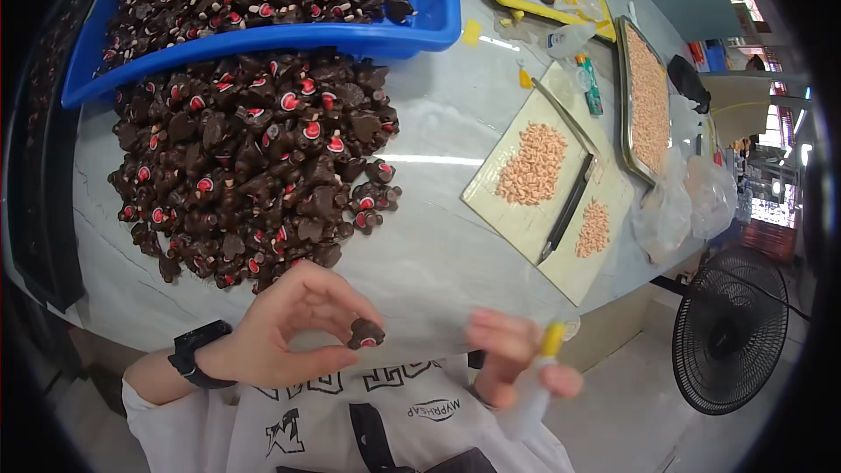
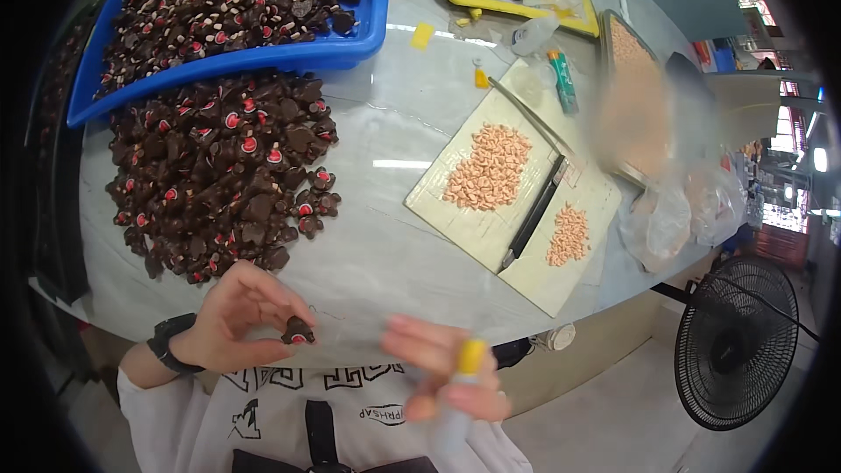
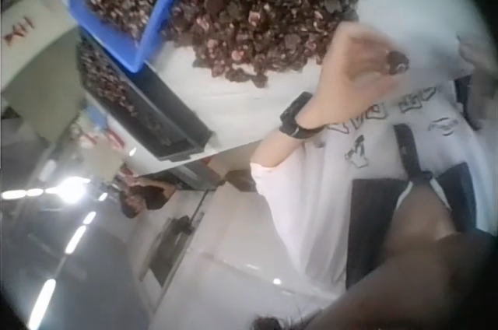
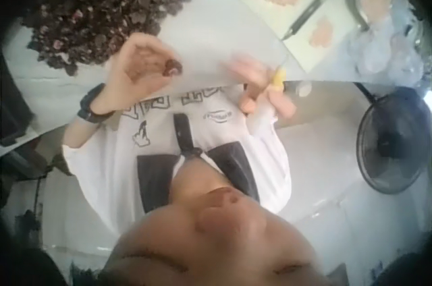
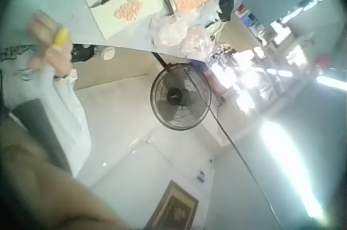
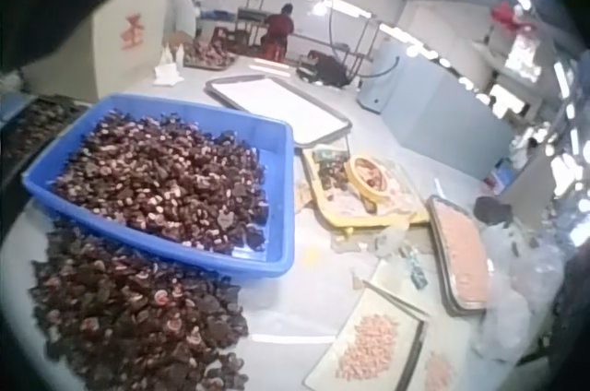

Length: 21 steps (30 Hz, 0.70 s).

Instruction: The person assembles miniature figures by picking them up from a pile, applying adhesive with a precision dispenser bottle, and attaching small detail pieces onto them by hand.

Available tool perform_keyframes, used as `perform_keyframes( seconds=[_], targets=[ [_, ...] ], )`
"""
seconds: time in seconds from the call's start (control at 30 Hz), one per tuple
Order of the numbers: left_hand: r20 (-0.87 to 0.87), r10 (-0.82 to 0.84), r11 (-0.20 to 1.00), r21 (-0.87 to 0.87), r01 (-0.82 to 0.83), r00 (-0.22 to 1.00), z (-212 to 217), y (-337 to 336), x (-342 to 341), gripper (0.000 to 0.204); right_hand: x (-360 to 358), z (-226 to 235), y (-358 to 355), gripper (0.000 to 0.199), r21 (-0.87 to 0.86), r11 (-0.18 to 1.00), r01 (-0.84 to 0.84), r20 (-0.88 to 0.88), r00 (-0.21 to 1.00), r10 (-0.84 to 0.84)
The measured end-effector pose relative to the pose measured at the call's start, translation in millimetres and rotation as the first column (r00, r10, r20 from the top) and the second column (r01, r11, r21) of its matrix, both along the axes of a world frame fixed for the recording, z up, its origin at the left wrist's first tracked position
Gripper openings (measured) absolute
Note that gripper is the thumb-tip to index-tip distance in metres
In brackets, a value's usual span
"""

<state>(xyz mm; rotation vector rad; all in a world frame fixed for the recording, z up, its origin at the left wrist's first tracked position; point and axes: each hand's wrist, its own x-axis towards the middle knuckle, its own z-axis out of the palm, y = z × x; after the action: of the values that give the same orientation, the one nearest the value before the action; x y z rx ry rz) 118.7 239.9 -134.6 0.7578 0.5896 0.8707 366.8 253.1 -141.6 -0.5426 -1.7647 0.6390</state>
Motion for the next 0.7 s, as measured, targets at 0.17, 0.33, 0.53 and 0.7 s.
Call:
perform_keyframes(
  seconds=[0.17,0.33,0.53,0.7],
  targets=[
    [0.014,-0.107,0.992,-0.072,0.108,0.994,5.6,-1.7,0.2,0.045,79.6,0.9,16.1,0.036,0.033,0.524,0.851,0.355,0.480,-0.802],
    [-0.015,-0.137,0.989,-0.065,0.136,0.990,4.5,-0.7,-0.8,0.036,97.4,-3.4,12.0,0.041,0.072,0.476,0.877,0.588,0.348,-0.730],
    [-0.029,-0.156,0.987,-0.053,0.155,0.987,3.6,-4.3,-2.6,0.033,95.0,-8.4,14.5,0.032,-0.023,0.476,0.879,0.563,0.404,-0.720],
    [-0.027,-0.160,0.986,-0.042,0.159,0.987,4.8,-4.3,-2.7,0.033,100.1,-6.9,15.5,0.033,0.029,0.460,0.887,0.627,0.342,-0.700]
  ],
)
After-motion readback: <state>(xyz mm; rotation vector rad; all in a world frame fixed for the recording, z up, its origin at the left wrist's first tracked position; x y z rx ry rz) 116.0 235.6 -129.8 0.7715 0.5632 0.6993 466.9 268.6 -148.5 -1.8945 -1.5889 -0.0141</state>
